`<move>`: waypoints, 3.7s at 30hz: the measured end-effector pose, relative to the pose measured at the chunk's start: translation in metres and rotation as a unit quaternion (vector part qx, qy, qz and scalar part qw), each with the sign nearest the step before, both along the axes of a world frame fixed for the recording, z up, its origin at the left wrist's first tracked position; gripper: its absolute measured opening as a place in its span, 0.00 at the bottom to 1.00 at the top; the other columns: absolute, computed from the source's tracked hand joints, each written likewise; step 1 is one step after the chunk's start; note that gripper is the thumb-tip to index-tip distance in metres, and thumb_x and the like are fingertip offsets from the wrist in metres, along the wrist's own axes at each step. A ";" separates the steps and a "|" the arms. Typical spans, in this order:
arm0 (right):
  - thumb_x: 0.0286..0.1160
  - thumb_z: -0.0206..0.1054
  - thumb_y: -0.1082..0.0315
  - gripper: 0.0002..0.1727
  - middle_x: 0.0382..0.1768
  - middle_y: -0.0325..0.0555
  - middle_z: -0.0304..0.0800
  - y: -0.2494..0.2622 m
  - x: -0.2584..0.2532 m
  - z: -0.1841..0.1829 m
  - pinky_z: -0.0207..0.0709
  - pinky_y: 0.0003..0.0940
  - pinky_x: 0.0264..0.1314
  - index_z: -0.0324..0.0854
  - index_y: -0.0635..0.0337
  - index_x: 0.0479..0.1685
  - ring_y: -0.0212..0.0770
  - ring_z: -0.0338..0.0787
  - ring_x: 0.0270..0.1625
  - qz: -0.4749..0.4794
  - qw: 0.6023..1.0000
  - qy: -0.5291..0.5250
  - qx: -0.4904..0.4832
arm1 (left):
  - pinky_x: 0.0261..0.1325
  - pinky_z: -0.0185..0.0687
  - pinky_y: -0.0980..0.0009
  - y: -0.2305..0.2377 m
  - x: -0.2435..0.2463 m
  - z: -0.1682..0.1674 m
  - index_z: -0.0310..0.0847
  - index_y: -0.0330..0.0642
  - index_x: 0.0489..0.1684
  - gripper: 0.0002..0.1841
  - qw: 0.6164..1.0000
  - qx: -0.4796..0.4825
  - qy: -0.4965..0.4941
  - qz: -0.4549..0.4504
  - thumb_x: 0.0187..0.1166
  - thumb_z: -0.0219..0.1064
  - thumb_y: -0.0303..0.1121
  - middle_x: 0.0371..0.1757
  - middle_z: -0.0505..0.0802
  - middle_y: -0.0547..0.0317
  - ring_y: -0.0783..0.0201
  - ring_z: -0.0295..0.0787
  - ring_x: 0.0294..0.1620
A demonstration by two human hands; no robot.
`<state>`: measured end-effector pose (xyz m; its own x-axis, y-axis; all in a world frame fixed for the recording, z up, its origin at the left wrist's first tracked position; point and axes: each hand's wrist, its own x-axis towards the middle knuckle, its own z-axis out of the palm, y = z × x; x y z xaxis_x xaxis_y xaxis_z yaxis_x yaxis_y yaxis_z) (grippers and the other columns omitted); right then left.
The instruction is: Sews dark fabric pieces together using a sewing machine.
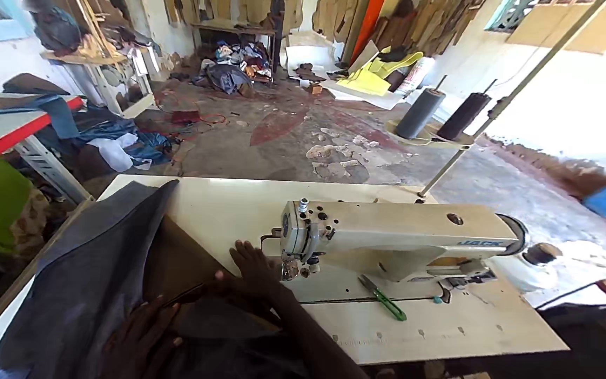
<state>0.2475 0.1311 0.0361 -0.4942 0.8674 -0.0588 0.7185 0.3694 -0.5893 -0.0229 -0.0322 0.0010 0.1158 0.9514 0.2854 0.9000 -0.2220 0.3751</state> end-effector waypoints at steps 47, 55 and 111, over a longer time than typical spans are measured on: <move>0.90 0.54 0.46 0.31 0.72 0.54 0.86 -0.172 0.111 0.020 0.73 0.50 0.83 0.84 0.66 0.69 0.47 0.82 0.77 -0.003 0.964 0.261 -0.039 | 0.92 0.54 0.45 0.130 0.093 -0.007 0.89 0.50 0.49 0.12 0.941 0.048 -0.154 -0.296 0.82 0.57 0.33 0.81 0.82 0.55 0.48 0.61 0.91; 0.90 0.35 0.36 0.42 0.90 0.49 0.64 -0.018 0.016 -0.010 0.38 0.59 0.96 0.68 0.57 0.87 0.51 0.56 0.94 0.027 0.995 0.094 0.026 | 0.87 0.65 0.49 0.091 0.089 0.006 0.90 0.48 0.47 0.13 0.952 0.160 -0.191 -0.180 0.85 0.58 0.39 0.75 0.86 0.51 0.50 0.71 0.84; 0.79 0.68 0.47 0.20 0.77 0.39 0.82 -0.140 0.103 -0.031 0.78 0.50 0.73 0.90 0.42 0.62 0.46 0.81 0.77 -0.116 0.975 0.098 0.162 | 0.64 0.84 0.63 0.149 0.152 0.095 0.83 0.50 0.69 0.20 0.909 -0.333 -0.087 -0.237 0.81 0.71 0.42 0.60 0.91 0.61 0.67 0.88 0.56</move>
<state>0.3501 -0.0086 0.0049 -0.2566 0.9147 0.3121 0.6906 0.3995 -0.6030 0.1288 0.1170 0.0960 0.5660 0.7748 -0.2816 0.6769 -0.2418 0.6952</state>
